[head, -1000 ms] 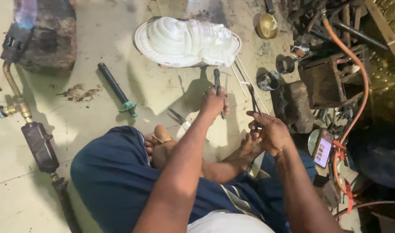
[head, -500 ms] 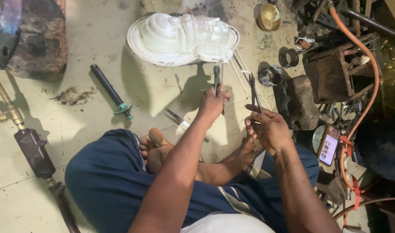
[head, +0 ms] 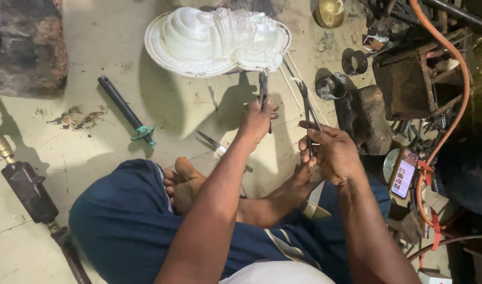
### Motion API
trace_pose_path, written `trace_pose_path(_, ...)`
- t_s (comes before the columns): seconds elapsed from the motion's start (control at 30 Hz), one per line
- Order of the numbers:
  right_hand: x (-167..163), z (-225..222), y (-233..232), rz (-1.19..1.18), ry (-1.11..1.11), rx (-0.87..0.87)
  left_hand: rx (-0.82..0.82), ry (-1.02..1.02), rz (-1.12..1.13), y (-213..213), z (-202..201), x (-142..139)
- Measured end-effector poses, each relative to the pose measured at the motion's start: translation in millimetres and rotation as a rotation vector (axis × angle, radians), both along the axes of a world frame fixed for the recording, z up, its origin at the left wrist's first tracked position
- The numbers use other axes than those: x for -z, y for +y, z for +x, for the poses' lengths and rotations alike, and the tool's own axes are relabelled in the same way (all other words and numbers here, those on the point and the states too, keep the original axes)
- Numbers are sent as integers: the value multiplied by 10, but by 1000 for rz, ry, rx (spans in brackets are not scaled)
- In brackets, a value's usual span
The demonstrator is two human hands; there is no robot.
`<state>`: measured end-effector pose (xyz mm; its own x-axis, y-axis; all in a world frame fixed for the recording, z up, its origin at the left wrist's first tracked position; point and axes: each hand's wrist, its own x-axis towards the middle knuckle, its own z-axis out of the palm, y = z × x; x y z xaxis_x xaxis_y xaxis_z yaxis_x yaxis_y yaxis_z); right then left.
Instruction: The person sits on the floor and uses a blowtorch to heat a small metal piece held with tongs. They repeatedly apply the flame to the metal and then place it into a white container filled with a white substance.
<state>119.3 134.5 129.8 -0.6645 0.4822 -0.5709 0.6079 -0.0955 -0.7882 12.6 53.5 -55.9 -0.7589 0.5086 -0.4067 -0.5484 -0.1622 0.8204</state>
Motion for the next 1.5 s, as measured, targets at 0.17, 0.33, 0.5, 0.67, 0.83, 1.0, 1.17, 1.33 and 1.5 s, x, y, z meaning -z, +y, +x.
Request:
trace_pose_path(0.17, -1, -20, 5, 2, 7, -8, 7, 7, 16, 7, -12, 63)
trace_pose_path(0.33, 39, 36, 28, -28, 0, 1, 16, -35, 43, -33, -14, 58)
trace_pose_path(0.5, 96, 128, 90, -60, -17, 28, 26, -45, 19, -221, -51, -89)
trace_pose_path(0.67, 173, 206, 139, -102, -25, 55, 143, -37, -260, -357, -122, -298)
trace_pose_path(0.83, 204, 249, 166, -66, -28, 50, 63, 315, -443, -359, -164, -363)
trace_pose_path(1.0, 177, 271, 151, -69, -36, 47, 139, 278, -503, -325, -263, -296)
trace_pose_path(1.17, 162, 225, 119, -97, -13, 33, 152, 297, -571, -303, -395, -205)
trace_pose_path(1.33, 173, 223, 112, -75, 10, 14, 84, 486, -597, -320, -353, -67)
trace_pose_path(1.5, 216, 264, 118, -75, 33, 18, -57, 584, -527, -313, -282, 53)
